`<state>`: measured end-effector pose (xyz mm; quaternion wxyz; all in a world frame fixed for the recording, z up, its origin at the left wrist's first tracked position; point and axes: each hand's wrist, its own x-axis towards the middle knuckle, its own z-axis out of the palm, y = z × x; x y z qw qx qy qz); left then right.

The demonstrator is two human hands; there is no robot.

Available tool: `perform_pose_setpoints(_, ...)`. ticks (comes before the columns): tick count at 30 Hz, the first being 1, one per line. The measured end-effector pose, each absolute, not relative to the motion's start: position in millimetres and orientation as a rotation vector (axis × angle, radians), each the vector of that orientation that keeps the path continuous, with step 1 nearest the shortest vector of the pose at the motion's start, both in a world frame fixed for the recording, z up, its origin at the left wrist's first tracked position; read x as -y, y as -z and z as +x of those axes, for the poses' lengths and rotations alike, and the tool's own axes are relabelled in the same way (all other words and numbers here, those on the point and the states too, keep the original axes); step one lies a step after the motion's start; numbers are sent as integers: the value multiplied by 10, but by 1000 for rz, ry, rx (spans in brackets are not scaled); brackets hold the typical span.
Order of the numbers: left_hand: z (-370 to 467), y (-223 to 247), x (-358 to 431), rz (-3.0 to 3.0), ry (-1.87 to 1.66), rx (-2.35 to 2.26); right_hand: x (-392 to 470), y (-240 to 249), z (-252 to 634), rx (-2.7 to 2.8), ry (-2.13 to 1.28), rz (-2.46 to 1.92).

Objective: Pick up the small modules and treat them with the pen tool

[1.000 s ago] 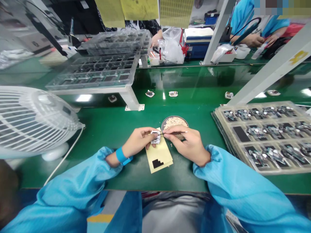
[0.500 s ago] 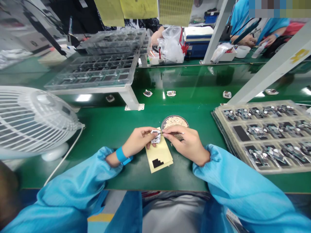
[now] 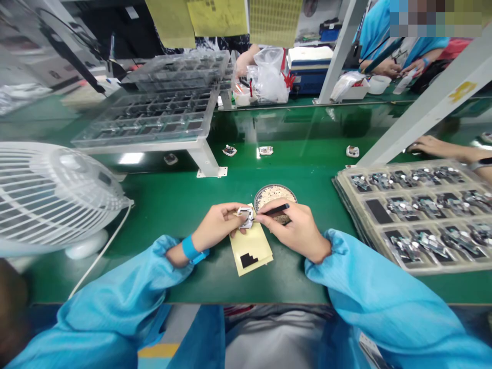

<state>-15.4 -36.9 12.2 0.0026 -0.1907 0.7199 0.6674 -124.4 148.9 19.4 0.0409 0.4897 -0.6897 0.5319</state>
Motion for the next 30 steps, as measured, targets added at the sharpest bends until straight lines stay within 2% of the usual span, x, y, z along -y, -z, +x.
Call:
perform_pose_setpoints(10,-169,-107,387,-601,-2168,-2210,-1482,-201,-1220,2003,-1659,1587)
perform_pose_setpoints(18,-173,-95,392,-637,-2202,-2210,-1488,-303,-1187,1887,-1542,1736)
perform_pose_setpoints(30,-150,-125,400,-585,-2224,-2255,-1482,-191,-1229,2143,-1869,1387)
